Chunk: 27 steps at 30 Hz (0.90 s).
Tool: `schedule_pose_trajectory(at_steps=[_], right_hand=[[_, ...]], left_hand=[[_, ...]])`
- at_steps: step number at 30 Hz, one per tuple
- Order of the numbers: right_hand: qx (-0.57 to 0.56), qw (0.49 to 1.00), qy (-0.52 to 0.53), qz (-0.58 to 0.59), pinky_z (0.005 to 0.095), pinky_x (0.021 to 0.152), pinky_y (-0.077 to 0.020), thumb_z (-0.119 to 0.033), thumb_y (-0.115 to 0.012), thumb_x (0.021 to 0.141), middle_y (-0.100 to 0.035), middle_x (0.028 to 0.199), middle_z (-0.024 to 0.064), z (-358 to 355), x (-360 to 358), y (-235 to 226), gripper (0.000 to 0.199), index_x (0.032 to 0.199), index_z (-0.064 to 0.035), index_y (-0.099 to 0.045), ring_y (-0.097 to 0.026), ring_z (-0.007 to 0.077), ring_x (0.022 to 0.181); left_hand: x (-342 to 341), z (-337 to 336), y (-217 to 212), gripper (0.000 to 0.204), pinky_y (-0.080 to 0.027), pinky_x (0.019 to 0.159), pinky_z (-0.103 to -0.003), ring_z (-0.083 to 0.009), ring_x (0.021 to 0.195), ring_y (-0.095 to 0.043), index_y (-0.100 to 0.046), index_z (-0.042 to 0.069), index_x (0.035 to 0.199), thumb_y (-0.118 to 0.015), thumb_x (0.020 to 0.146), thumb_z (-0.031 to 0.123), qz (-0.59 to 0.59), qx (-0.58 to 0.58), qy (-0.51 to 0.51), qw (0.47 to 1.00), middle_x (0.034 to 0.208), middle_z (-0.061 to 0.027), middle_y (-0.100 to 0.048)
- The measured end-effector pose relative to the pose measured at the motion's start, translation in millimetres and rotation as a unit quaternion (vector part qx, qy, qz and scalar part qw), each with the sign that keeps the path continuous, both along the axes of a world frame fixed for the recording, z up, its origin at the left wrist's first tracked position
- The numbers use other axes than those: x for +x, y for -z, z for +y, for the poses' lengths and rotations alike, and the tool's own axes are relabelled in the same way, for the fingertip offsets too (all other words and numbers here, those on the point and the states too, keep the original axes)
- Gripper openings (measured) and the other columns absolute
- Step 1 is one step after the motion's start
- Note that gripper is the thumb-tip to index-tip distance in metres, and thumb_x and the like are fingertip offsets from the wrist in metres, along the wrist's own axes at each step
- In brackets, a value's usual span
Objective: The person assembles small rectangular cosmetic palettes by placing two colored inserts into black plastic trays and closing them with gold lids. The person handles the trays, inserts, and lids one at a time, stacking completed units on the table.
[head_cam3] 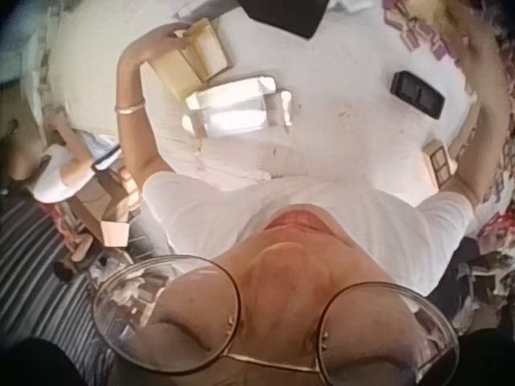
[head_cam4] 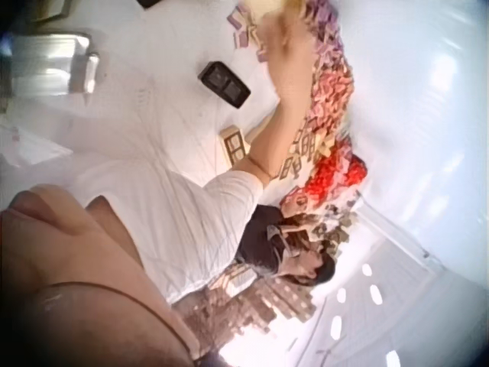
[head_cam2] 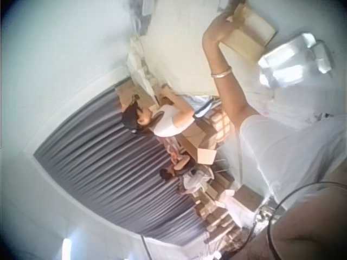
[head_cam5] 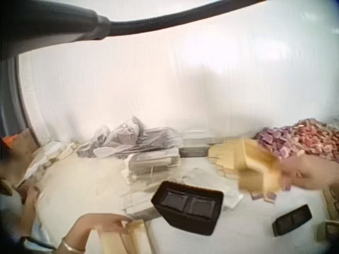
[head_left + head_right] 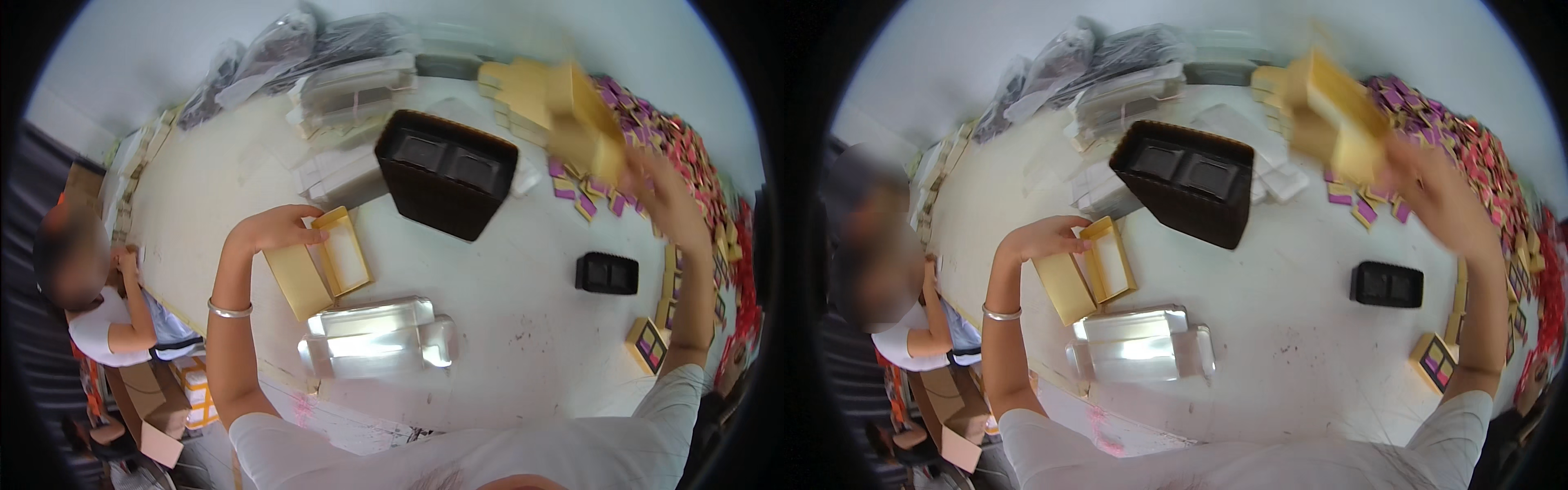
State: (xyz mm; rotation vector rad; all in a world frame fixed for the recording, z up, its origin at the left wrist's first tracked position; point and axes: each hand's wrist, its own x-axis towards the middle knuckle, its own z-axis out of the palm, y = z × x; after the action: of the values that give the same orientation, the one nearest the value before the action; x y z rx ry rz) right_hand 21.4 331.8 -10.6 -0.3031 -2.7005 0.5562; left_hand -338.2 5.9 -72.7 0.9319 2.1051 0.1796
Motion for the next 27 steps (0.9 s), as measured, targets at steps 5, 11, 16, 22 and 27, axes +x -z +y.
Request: schedule_pose_trajectory(at_steps=[5, 11, 16, 22, 27], right_hand=[[0.008, 0.97, -0.1, -0.223, 0.0424, 0.086, -0.0436, -0.014, -0.07, 0.074, -0.056, 0.079, 0.0095, -74.9, 107.4, 19.2, 0.024, 0.09, -0.0048, -0.056, -0.057, 0.0298, 0.085], [-0.001, 0.988, -0.062, -0.143, 0.0454, 0.099, -0.0378, -0.021, -0.069, 0.079, -0.057, 0.101, 0.0109, -114.0, 141.3, 88.0, 0.029, 0.097, -0.0047, -0.054, -0.055, 0.0295, 0.1], [0.026, 0.999, -0.016, -0.033, 0.0477, 0.101, -0.0354, -0.021, -0.069, 0.08, -0.048, 0.128, 0.0163, -111.7, 169.8, 83.5, 0.033, 0.105, -0.0054, -0.054, -0.046, 0.0353, 0.118], [-0.077, 0.993, 0.084, 0.029, 0.0378, 0.088, -0.0465, -0.008, -0.064, 0.082, -0.053, 0.123, 0.0153, -61.4, 203.0, 94.3, 0.025, 0.106, -0.0039, -0.055, -0.053, 0.0339, 0.109], [-0.037, 0.995, 0.009, 0.089, 0.0379, 0.087, -0.0461, -0.009, -0.067, 0.081, -0.053, 0.121, 0.0152, -48.1, 186.9, 99.4, 0.034, 0.111, -0.0036, -0.053, -0.053, 0.0327, 0.109]], left_hand=[[14.1, 43.0, -21.2, 0.045, -0.047, 0.068, -0.028, -0.016, 0.076, -0.06, -0.061, -0.001, 0.112, -0.067, 0.081, 0.032, 0.054, 0.066, 0.059, 0.995, 0.084, -0.0108, -0.066], [5.6, 36.0, -29.8, 0.035, -0.045, 0.064, -0.024, -0.0129, 0.07, -0.059, -0.063, -0.002, 0.103, -0.066, 0.082, 0.026, 0.102, 0.19, -0.036, 0.976, 0.077, -0.0071, -0.064], [64.0, 9.2, -59.0, 0.026, -0.043, 0.07, -0.021, -0.0101, 0.078, -0.055, -0.062, 0.001, 0.099, -0.062, 0.088, 0.024, 0.066, 0.412, -0.161, 0.894, 0.085, -0.0036, -0.06], [278.0, -13.6, 19.7, 0.015, -0.043, 0.076, -0.04, -0.0213, 0.073, -0.051, -0.062, 0.008, 0.089, -0.069, 0.076, 0.006, 0.091, 0.613, 0.149, 0.77, 0.082, -0.006, -0.058], [390.3, -4.2, 86.5, 0.017, -0.039, 0.096, -0.046, -0.0189, 0.07, -0.05, -0.068, 0.012, 0.089, -0.074, 0.073, 0.012, 0.045, 0.546, 0.238, 0.802, 0.068, -0.0008, -0.051]])
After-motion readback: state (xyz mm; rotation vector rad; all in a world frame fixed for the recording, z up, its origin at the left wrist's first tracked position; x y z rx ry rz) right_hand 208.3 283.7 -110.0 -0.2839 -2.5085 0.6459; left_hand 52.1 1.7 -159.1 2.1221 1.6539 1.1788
